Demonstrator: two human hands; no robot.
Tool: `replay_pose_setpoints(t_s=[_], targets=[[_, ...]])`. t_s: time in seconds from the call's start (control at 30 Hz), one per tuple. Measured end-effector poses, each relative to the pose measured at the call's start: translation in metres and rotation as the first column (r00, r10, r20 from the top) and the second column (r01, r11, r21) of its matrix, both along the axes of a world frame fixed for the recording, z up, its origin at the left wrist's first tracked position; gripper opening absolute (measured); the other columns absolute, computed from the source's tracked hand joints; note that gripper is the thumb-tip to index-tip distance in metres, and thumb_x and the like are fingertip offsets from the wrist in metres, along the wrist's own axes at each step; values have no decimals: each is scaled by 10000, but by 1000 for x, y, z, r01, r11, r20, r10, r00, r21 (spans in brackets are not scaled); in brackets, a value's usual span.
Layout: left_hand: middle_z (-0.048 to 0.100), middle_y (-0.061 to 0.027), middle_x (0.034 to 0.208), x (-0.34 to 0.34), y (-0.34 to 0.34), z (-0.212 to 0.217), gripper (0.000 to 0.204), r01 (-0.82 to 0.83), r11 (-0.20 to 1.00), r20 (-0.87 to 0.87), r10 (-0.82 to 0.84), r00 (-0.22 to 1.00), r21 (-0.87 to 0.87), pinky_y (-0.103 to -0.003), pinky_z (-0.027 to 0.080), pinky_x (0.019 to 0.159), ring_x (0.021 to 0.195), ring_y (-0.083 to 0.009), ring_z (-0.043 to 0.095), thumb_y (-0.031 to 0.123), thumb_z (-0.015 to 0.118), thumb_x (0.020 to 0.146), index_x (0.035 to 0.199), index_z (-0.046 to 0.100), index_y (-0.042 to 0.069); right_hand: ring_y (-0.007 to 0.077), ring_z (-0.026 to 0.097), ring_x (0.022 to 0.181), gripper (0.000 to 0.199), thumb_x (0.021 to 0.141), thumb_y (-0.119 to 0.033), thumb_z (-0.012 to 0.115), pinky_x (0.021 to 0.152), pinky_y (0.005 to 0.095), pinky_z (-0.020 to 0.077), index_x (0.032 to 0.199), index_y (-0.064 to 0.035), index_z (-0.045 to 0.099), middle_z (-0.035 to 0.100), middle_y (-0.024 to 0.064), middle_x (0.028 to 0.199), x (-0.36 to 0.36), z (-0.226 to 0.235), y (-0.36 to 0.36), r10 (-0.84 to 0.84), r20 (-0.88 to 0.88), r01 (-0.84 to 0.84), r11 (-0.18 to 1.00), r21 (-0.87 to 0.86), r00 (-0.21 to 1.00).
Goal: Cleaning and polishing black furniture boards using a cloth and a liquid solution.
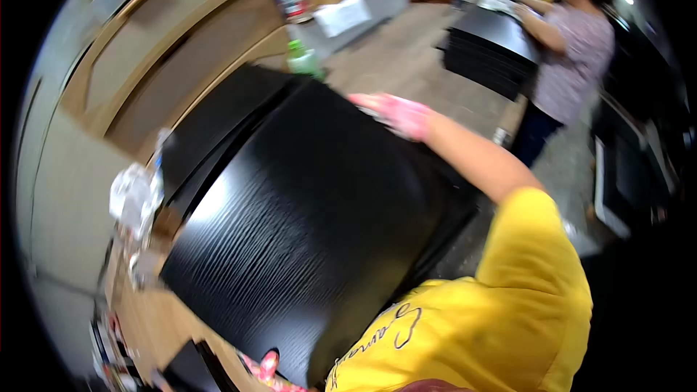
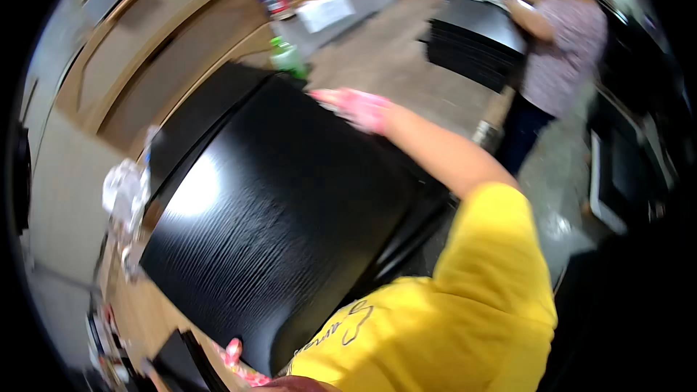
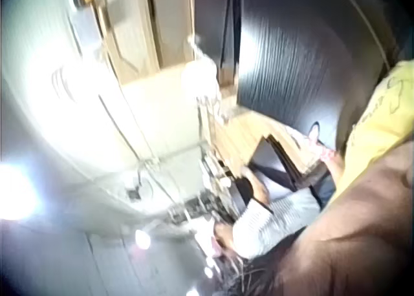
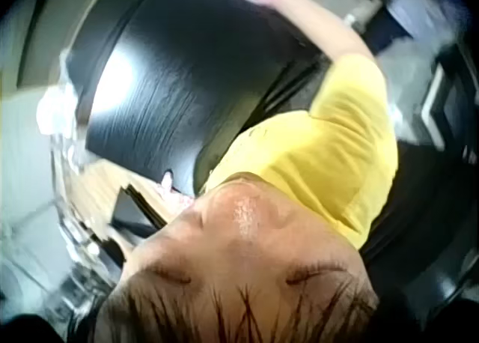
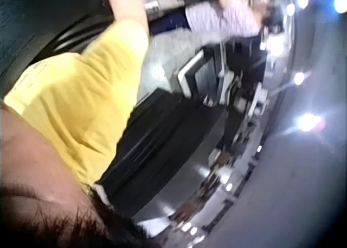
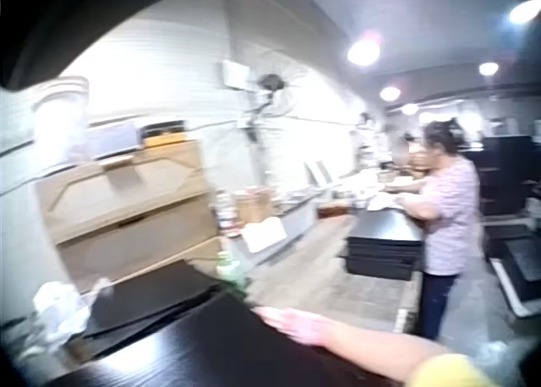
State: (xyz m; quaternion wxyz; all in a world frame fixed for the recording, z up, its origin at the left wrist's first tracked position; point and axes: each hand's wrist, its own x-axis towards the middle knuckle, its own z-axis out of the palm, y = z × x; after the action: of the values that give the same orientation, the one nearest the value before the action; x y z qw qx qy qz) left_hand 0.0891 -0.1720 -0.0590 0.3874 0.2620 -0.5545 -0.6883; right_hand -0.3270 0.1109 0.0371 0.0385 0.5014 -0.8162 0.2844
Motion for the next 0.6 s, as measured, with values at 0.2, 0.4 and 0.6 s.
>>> replay_pose_setpoints(t_s=[0.2, 0.4, 0.6], targets=[[659, -167, 1112, 12, -19, 15, 479, -93, 987, 42, 99, 994, -131, -372, 523, 895, 1021, -258, 639, 226, 711, 816, 1199, 608, -42, 238, 515, 1295, 475, 1007, -272, 520, 1080, 334, 374, 1407, -16, 502, 567, 146, 1375, 64, -54, 62, -248, 685, 496, 848, -189, 685], [669, -189, 1100, -64, -113, 82, 429, -73, 373, 7, 208, 978, -925, -383, 532, 885, 1022, -262, 648, 258, 694, 863, 1154, 634, -52, 316, 535, 1254, 371, 976, -95, 489, 1067, 353, 409, 1336, -18, 544, 557, 185, 1367, -24, -3, -12, -267, -288, 251, 964, -90, 920], [714, -77, 1007, -194, -260, 154, 439, 125, 852, 544, 205, 814, -508, -295, 498, 823, 863, -152, 645, 365, 683, 912, 1144, 700, -7, 174, 593, 900, 485, 858, -398, 734, 819, 347, 476, 1075, 33, 691, 688, 58, 1029, -162, 19, -162, -237, 675, 564, 763, -317, 699]])
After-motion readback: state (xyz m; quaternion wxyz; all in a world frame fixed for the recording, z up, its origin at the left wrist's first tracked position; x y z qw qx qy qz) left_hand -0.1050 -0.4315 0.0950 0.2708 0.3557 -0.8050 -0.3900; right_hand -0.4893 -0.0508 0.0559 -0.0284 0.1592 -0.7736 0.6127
